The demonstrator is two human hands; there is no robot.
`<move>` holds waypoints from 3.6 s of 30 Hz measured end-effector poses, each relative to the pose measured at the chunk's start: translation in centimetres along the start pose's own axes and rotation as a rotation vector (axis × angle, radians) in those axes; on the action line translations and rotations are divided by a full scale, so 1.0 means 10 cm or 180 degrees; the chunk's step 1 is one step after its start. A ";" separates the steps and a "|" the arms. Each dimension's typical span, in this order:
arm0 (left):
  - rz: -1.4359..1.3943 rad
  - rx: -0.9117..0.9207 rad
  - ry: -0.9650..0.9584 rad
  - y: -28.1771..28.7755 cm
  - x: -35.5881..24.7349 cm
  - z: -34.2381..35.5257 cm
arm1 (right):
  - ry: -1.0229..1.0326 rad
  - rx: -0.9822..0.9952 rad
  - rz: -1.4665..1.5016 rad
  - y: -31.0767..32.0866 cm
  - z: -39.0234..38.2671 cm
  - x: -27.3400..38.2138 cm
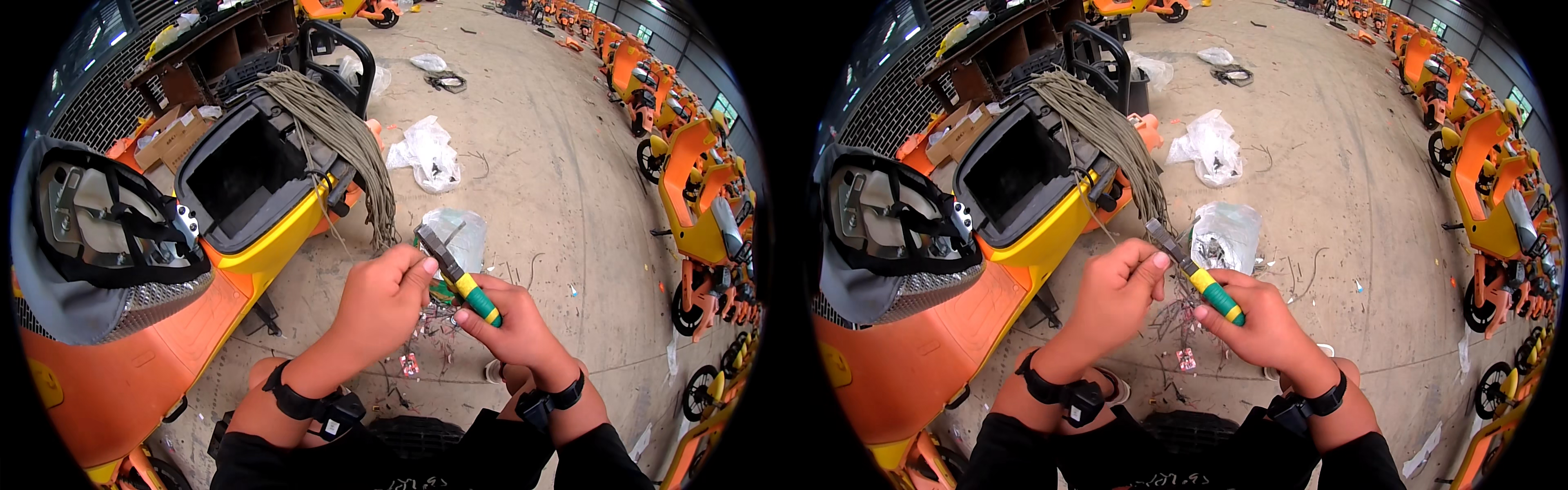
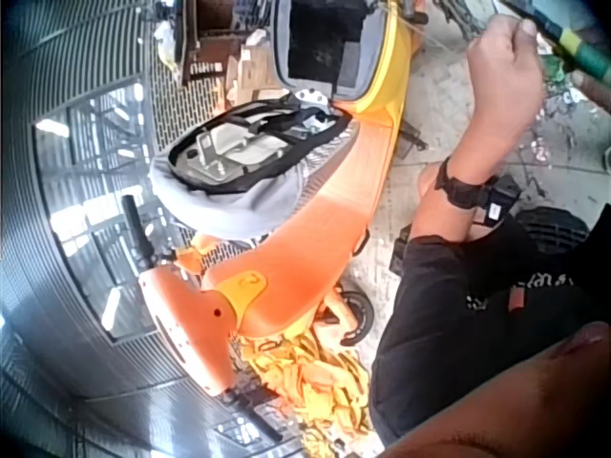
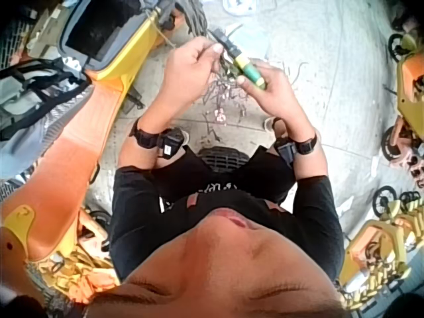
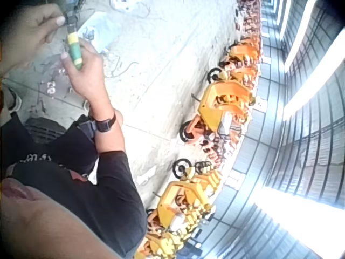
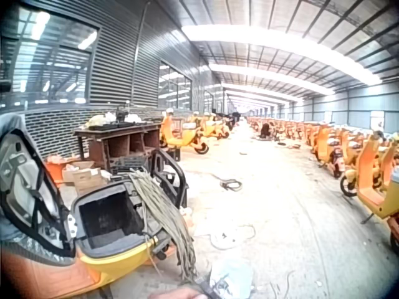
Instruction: The person uses wire cutters to cut and trim individual electrical wires from a large grey cable bundle while sitting on the floor next to a yellow scooter in a factory service bay.
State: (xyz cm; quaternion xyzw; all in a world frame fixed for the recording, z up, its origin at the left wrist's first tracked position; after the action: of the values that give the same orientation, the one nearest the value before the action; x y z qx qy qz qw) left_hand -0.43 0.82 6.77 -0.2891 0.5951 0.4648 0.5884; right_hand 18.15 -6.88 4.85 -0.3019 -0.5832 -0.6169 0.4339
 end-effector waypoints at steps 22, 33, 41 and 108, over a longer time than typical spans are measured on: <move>0.2181 -0.0355 -0.1699 0.08 0.07 0.01 | 0.0263 -0.0104 -0.0563 -0.08 0.06 -0.06; 0.1409 -0.0057 -0.1140 0.06 0.08 0.05 | 0.0033 -0.0042 -0.0514 -0.04 0.02 -0.04; -0.1919 0.1037 0.1373 0.09 -0.06 0.03 | 0.0718 -0.0133 -0.0392 0.11 0.02 -0.01; 0.0298 0.0252 0.0540 0.00 0.04 0.15 | -0.0168 -0.0062 -0.0472 0.04 0.00 -0.02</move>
State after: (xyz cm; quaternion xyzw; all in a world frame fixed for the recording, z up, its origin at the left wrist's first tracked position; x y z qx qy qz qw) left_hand 0.11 2.22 6.57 -0.2758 0.6736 0.4418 0.5245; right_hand 18.55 -6.87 4.87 -0.2782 -0.6091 -0.6447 0.3686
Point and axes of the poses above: each hand's wrist, its own z-axis towards the middle knuckle, its own y-axis out of the back of the hand, x = y × z, the point moved 3 cm from there along z, towards the middle knuckle, and after that the axes turned 2 degrees about -z, right-handed, at the moved point
